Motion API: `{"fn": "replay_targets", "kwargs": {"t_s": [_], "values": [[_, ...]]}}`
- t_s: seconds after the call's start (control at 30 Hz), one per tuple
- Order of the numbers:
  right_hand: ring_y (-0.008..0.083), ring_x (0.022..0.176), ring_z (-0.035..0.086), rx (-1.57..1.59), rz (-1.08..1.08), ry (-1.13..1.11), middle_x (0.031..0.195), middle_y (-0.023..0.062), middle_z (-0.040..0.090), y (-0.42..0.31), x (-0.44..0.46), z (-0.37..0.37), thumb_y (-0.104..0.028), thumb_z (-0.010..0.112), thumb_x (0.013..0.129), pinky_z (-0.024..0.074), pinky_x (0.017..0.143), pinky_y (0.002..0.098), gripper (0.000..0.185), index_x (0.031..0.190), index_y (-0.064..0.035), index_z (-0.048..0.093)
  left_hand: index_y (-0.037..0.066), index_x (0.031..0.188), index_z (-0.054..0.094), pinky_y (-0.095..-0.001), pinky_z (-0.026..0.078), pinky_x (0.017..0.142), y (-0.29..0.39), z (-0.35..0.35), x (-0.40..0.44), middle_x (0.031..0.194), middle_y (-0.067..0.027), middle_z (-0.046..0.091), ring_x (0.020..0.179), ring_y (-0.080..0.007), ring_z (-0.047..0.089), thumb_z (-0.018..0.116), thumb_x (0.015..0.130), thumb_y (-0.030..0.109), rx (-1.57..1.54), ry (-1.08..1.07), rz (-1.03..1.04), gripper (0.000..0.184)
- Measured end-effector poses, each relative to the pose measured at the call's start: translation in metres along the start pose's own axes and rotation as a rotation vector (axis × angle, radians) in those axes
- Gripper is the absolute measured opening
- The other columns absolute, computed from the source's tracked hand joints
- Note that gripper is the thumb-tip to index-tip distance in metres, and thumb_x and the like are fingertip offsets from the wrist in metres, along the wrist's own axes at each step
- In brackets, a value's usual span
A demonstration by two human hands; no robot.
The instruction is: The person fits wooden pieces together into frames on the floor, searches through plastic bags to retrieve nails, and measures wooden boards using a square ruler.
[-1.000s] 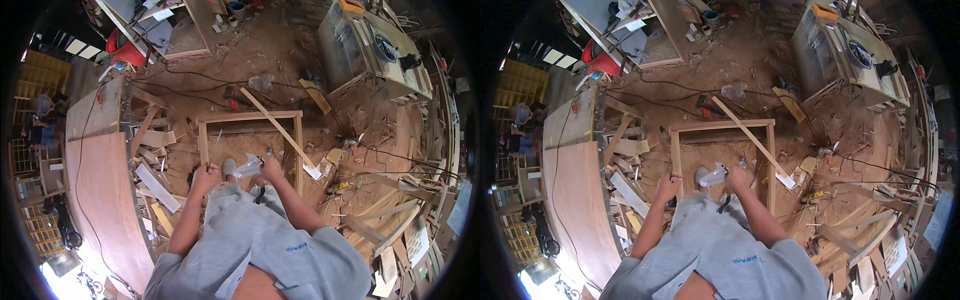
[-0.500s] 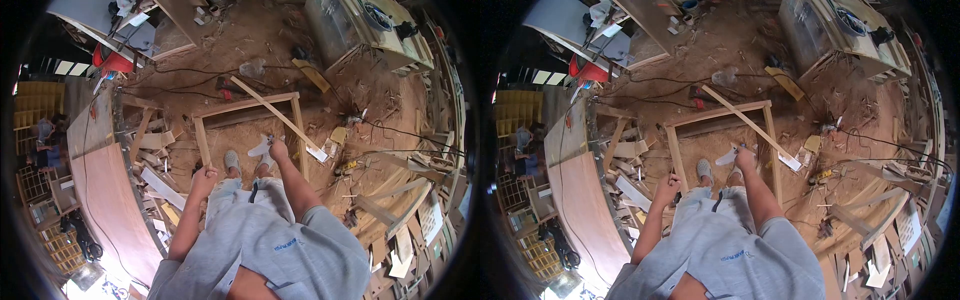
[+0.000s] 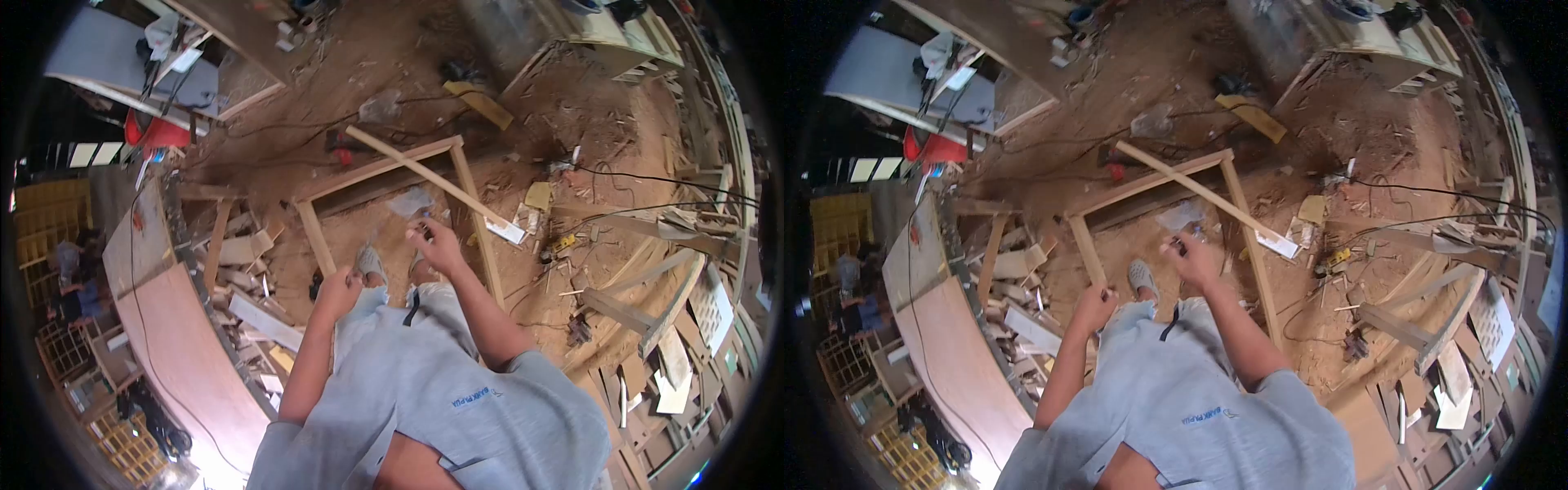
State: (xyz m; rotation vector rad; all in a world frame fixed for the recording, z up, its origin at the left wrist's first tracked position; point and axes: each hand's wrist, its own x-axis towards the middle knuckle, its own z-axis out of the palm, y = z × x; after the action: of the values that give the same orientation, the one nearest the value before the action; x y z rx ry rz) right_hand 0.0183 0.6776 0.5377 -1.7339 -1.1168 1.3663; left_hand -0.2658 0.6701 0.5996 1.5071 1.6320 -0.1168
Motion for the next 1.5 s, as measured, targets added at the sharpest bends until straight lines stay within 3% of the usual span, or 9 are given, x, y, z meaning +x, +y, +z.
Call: {"fn": "replay_targets", "kwargs": {"t_s": [0.1, 0.3, 0.5, 0.83, 0.93, 1.03, 1.13, 1.23, 1.5], "values": [[0.0351, 0.114, 0.065, -0.350, -0.433, -0.060, 0.117, 0.0201, 0.071, -0.037, -0.010, -0.015, -0.042, 0.080, 0.086, 0.0526, 0.099, 0.0492, 0.048, 0.120, -0.0091, 0.074, 0.003, 0.107, 0.069, -0.0490, 0.056, 0.081, 0.011, 0.007, 0.003, 0.095, -0.0230, 0.074, 0.093, -0.0430, 0.071, 0.068, 0.091, 0.025, 0.185, -0.099, 0.041, 0.027], [0.0369, 0.115, 0.064, -0.909, -0.569, -0.251, 0.112, 0.0191, 0.071, -0.047, -0.012, -0.033, -0.041, 0.078, 0.085, 0.0535, 0.095, 0.0504, 0.033, 0.106, -0.0157, 0.080, 0.002, 0.103, 0.071, -0.0510, 0.056, 0.083, 0.006, 0.023, 0.011, 0.096, -0.0228, 0.074, 0.096, -0.0453, 0.071, 0.069, 0.089, 0.022, 0.314, -0.230, 0.130, 0.024], [0.0425, 0.089, 0.069, -0.690, -0.300, -0.505, 0.093, 0.0198, 0.072, -0.031, -0.020, -0.059, -0.044, 0.079, 0.087, 0.0567, 0.076, 0.0502, 0.038, 0.099, -0.0078, 0.077, 0.008, 0.101, 0.077, -0.0483, 0.057, 0.085, -0.007, 0.027, 0.031, 0.098, -0.0223, 0.076, 0.097, -0.0416, 0.073, 0.078, 0.085, 0.029, 0.120, -0.229, 0.206, 0.027], [0.0165, 0.073, 0.069, -0.105, 0.012, -0.304, 0.077, 0.0082, 0.074, -0.057, -0.060, -0.092, -0.047, 0.072, 0.100, 0.0521, 0.067, 0.0343, 0.046, 0.094, -0.0014, 0.078, 0.005, 0.099, 0.077, -0.0472, 0.056, 0.081, 0.029, 0.006, 0.029, 0.098, -0.0220, 0.074, 0.090, -0.0409, 0.072, 0.090, 0.077, 0.042, 0.110, -0.233, 0.221, 0.045], [0.0137, 0.064, 0.062, 0.059, 0.084, -0.141, 0.069, 0.0062, 0.070, -0.058, -0.063, -0.103, -0.046, 0.071, 0.102, 0.0485, 0.061, 0.0328, 0.049, 0.080, -0.0019, 0.074, 0.002, 0.108, 0.072, -0.0488, 0.056, 0.081, -0.013, 0.020, 0.051, 0.102, -0.0181, 0.074, 0.088, -0.0409, 0.073, 0.092, 0.075, 0.044, 0.153, 0.134, 0.639, 0.057], [0.0111, 0.065, 0.060, 0.194, 0.123, -0.061, 0.070, 0.0031, 0.068, -0.066, -0.065, -0.109, -0.045, 0.071, 0.102, 0.0465, 0.061, 0.0311, 0.048, 0.080, -0.0030, 0.073, 0.002, 0.115, 0.065, -0.0450, 0.057, 0.068, -0.024, 0.033, 0.059, 0.102, -0.0114, 0.072, 0.078, -0.0318, 0.073, 0.089, 0.084, 0.040, -0.299, 0.349, 0.443, 0.054], [0.0096, 0.069, 0.058, 0.340, 0.145, -0.072, 0.078, 0.0015, 0.070, -0.073, -0.069, -0.103, -0.044, 0.070, 0.103, 0.0439, 0.064, 0.0278, 0.042, 0.095, -0.0036, 0.078, 0.005, 0.114, 0.059, -0.0363, 0.056, 0.057, -0.008, 0.014, 0.057, 0.095, -0.0075, 0.069, 0.069, -0.0196, 0.070, 0.081, 0.093, 0.034, -0.924, 0.029, 0.068, 0.042], [0.0084, 0.070, 0.058, 0.468, 0.120, -0.104, 0.079, 0.0011, 0.070, -0.077, -0.064, -0.092, -0.044, 0.069, 0.104, 0.0434, 0.064, 0.0265, 0.041, 0.094, -0.0047, 0.076, 0.008, 0.106, 0.059, -0.0285, 0.053, 0.049, -0.011, -0.005, 0.058, 0.088, -0.0064, 0.069, 0.060, -0.0138, 0.065, 0.075, 0.100, 0.028, -0.868, 0.057, 0.095, 0.027], [0.0077, 0.070, 0.061, 0.603, 0.100, -0.381, 0.081, 0.0007, 0.071, -0.054, -0.034, -0.067, -0.044, 0.068, 0.104, 0.0439, 0.063, 0.0248, 0.037, 0.095, -0.0082, 0.072, 0.008, 0.092, 0.062, -0.0340, 0.053, 0.049, -0.031, -0.069, 0.017, 0.069, -0.0068, 0.064, 0.053, -0.0195, 0.062, 0.071, 0.099, 0.056, -1.234, -0.115, -0.158, 0.049]]}}
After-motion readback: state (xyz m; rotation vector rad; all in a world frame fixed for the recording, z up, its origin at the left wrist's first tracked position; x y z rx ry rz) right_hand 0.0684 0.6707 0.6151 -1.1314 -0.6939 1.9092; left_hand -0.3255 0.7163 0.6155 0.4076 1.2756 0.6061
